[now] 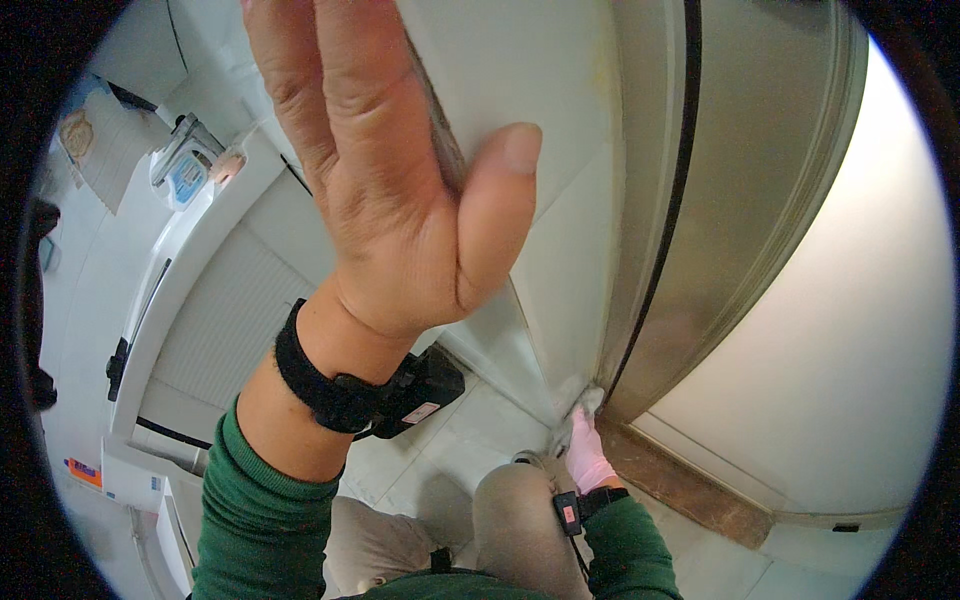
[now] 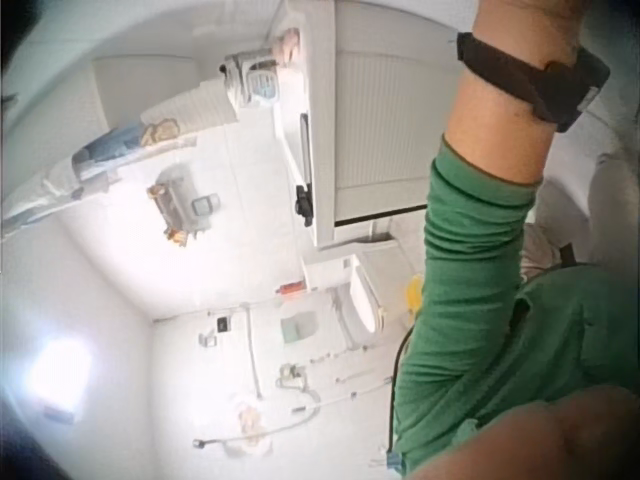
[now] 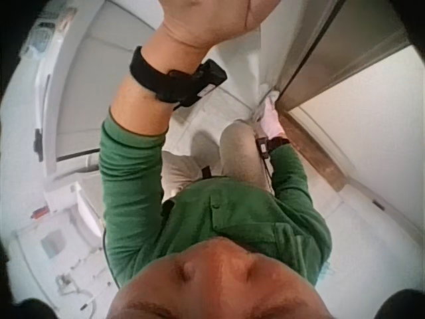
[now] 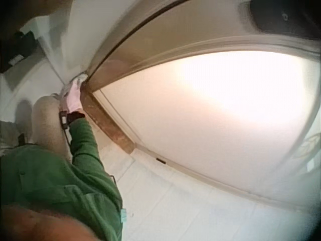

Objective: The person kneels in a bathroom and wipes the lower section of a white tiled wall with a cloth. They repeatedly rub the same area near the floor and door frame, using both hands at times, and continue the wiping motion throughout the clip.

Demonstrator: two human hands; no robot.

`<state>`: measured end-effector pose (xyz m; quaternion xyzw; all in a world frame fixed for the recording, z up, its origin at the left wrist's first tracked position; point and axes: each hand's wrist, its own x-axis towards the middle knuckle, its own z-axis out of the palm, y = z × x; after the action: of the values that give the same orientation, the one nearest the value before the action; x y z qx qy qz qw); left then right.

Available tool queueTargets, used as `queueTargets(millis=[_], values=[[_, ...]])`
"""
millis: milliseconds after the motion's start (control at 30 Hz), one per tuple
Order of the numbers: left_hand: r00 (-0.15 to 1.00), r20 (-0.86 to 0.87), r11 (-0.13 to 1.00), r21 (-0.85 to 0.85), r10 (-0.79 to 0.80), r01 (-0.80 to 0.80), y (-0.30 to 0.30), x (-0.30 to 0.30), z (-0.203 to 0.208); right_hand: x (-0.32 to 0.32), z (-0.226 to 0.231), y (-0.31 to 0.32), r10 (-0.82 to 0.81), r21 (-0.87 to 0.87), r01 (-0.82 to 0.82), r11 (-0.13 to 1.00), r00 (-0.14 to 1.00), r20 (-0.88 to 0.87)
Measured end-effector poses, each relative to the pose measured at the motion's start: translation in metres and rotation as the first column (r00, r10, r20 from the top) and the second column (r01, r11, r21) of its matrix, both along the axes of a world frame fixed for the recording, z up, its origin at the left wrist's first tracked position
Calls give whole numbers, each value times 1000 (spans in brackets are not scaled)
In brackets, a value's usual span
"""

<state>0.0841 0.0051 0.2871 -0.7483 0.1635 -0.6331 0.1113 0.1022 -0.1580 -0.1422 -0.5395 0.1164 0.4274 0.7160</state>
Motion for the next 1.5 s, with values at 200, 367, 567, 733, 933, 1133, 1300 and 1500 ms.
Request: queueTargets(millis=[200, 367, 567, 733, 933, 1133, 1300, 1500], values=[[997, 79, 999, 53, -6, 2, 5, 10, 15, -11, 134, 9, -168, 178, 86, 980, 838, 519], [993, 116, 996, 94, -22, 11, 2, 18, 21, -14, 225, 34, -376, 359, 134, 923, 130, 917], [984, 168, 991, 125, -60, 40, -1, 39, 19, -13, 145, 63, -629, 534, 377, 757, 641, 439], [962, 241, 987, 124, -127, 99, 4, 45, 14, 17, 64, 44, -497, 437, 424, 794, 865, 63], [937, 301, 974, 189, -178, 125, 5, 50, 5, 3, 118, 38, -352, 300, 201, 933, 691, 631], [925, 346, 950, 309, -160, 49, 26, 51, 8, -24, 160, 43, -524, 439, 309, 844, 652, 548], [913, 387, 900, 432, -127, -57, 52, 49, 15, -38, 63, 50, -525, 225, 475, 851, 744, 413], [898, 419, 860, 500, -134, -105, 60, 53, 18, -18, 18, 35, -297, -94, 289, 953, 950, -95]])
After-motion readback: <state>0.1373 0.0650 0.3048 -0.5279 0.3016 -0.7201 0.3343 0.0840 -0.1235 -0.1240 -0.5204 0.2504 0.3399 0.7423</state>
